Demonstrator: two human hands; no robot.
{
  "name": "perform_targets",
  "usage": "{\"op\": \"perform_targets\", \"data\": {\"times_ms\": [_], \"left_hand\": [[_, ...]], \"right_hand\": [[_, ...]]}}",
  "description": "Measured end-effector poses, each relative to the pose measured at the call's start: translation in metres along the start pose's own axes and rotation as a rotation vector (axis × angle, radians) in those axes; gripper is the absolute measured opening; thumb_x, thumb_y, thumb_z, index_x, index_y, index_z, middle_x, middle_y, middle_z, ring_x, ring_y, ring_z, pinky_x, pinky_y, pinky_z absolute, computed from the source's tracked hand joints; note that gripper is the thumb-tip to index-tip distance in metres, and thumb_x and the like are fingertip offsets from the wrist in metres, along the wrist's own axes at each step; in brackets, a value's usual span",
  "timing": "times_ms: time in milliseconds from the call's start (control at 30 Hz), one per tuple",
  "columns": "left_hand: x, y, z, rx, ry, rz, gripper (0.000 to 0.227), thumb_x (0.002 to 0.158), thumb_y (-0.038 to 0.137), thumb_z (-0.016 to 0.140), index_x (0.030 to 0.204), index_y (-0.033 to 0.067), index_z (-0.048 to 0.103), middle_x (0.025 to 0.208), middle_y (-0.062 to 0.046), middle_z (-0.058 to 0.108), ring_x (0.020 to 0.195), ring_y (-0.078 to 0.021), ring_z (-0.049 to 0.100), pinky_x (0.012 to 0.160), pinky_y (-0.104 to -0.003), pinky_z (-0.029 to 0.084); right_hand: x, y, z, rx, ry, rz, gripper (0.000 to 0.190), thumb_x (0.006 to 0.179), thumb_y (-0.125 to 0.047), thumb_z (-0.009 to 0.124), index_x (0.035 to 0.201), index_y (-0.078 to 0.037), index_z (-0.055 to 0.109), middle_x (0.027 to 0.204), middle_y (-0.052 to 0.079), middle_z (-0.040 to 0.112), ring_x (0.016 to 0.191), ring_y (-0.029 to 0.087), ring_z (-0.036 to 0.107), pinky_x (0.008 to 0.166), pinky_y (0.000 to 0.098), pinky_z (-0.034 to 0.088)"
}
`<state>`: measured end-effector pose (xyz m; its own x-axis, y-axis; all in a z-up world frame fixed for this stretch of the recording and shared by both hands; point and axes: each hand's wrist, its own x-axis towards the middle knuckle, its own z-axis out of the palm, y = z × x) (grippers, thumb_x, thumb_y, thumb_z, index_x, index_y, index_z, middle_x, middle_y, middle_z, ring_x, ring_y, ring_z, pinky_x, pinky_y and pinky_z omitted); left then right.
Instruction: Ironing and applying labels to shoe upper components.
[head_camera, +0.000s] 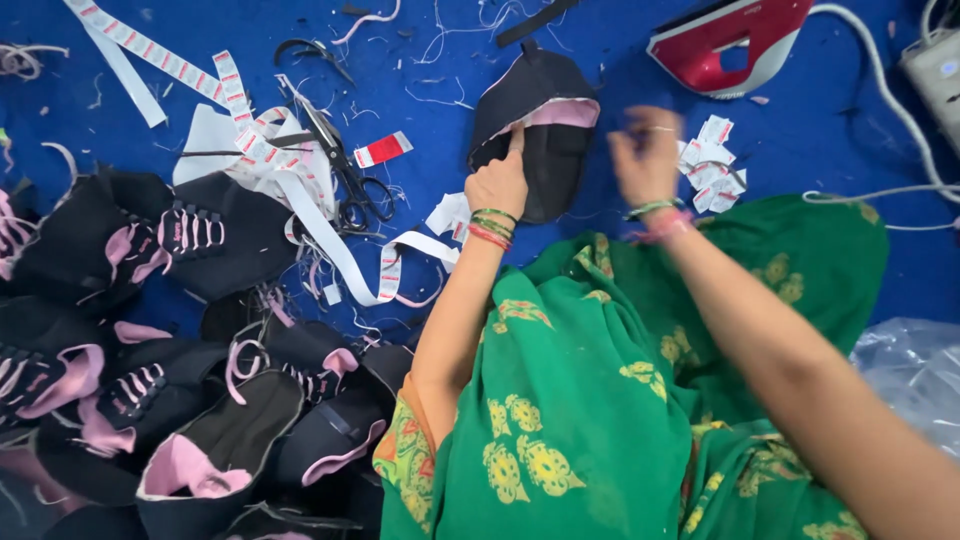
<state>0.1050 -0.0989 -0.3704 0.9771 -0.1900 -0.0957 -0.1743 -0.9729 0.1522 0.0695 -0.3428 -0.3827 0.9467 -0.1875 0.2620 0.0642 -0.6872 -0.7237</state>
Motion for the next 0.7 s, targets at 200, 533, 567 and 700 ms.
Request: {"op": "perform_targets", "data": {"times_ms": [200,533,567,700], "left_hand": [[-0.008,-0.001,0.003,-0.003,0.017,-0.001,0.074,0.094,0.017,0.050,0.163,0.0303,0.027,0.074,-0.014,0.074,0.067,-0.0321,0.074,0.059,-0.048,0.058],[-0.006,-0.002,0.004,-0.010,-0.032,-0.014,0.079,0.092,0.015,0.049,0.163,0.0360,0.022,0.079,-0.015,0.075,0.071,-0.0329,0.075,0.063,-0.048,0.059],[-0.006,-0.002,0.007,-0.015,-0.033,-0.016,0.079,0.092,0.015,0.049,0.163,0.0360,0.022,0.079,-0.015,0.075,0.071,-0.0329,0.075,0.063,-0.048,0.059],[-0.003,-0.004,0.010,-0.043,-0.048,-0.031,0.078,0.095,0.014,0.049,0.163,0.0400,0.021,0.082,-0.015,0.076,0.075,-0.0330,0.076,0.064,-0.048,0.059]], "right_hand": [[0.038,0.023,-0.061,0.274,0.552,0.092,0.071,0.090,-0.007,0.087,0.141,0.002,0.039,0.133,0.017,0.049,0.109,0.024,0.058,0.083,0.0381,0.057],[0.112,-0.055,-0.146,-0.365,-0.221,-0.195,0.060,0.100,-0.044,0.082,0.134,0.001,0.063,0.102,0.029,0.072,0.091,0.045,0.072,0.079,0.0499,0.058],[0.109,-0.077,-0.148,-0.369,-0.225,-0.197,0.060,0.100,-0.044,0.082,0.134,0.001,0.063,0.102,0.029,0.072,0.091,0.045,0.072,0.079,0.0499,0.058],[0.088,-0.158,-0.138,-0.605,-0.628,-0.178,0.067,0.090,-0.059,0.070,0.141,-0.015,0.063,0.091,0.027,0.073,0.083,0.046,0.071,0.074,0.0539,0.058]]}}
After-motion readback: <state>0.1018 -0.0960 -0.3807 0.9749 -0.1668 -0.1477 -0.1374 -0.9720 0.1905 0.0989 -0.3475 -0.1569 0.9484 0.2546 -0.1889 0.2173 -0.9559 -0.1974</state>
